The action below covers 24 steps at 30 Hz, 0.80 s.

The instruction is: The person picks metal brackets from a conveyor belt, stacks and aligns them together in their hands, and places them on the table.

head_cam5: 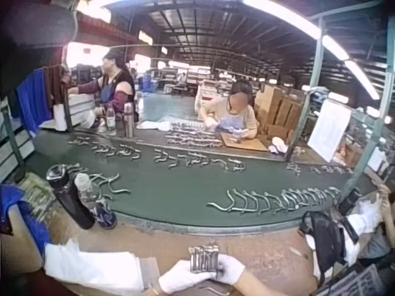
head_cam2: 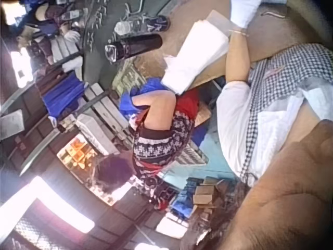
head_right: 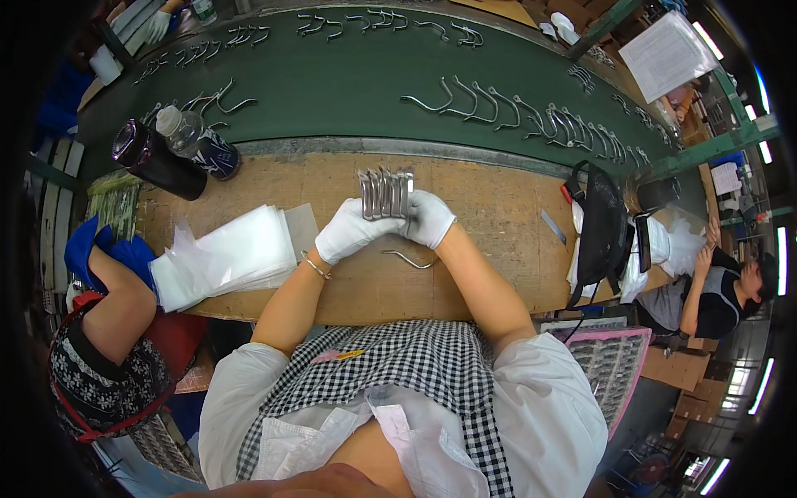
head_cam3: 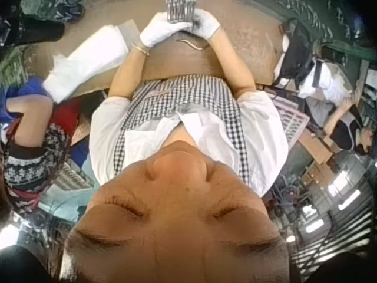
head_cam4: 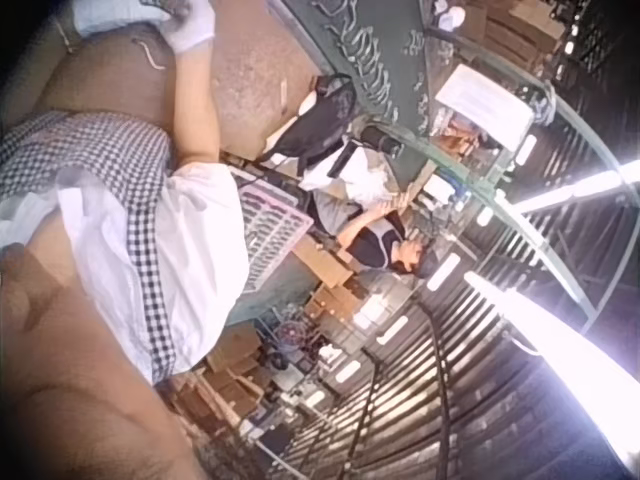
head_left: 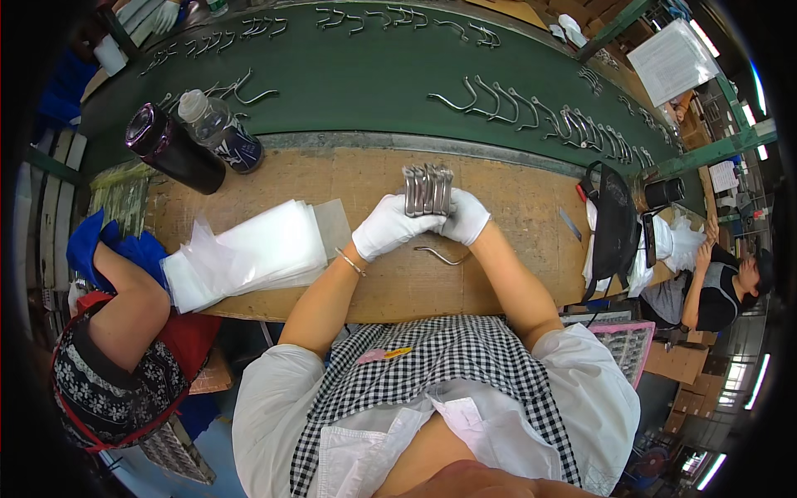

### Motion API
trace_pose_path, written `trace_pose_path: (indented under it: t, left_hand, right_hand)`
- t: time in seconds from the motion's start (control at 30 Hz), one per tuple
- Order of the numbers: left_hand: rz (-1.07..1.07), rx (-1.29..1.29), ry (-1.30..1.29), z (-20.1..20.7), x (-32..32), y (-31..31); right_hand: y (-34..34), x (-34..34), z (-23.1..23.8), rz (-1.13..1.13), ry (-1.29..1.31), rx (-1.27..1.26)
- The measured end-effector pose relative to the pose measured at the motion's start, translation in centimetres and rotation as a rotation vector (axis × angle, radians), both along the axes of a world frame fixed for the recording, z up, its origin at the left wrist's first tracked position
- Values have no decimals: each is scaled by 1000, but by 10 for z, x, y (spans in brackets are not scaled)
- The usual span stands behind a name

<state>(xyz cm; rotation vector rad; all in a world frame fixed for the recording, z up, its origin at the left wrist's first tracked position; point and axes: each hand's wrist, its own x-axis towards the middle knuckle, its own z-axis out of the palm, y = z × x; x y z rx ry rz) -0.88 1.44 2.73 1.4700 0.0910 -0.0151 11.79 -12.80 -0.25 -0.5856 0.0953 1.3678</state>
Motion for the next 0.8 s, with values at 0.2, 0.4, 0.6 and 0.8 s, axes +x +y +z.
trace_pose_path:
  t: [0.2, 0.4, 0.6, 0.8]
  left_hand:
    - [-99, 199, -178, -9, 0, -2]
    - [-109, 556, -533, -17, 9, 8]
    - [-44, 638, -517, -13, 9, 8]
    - [3, 656, -476, -14, 8, 9]
  right_hand:
    - [2, 1, 30, -8, -488, -161]
    - [-5, 14, 26, -74, -465, -124]
    - [-9, 19, 27, -122, -549, -156]
    - [-7, 18, 31, -114, -633, -304]
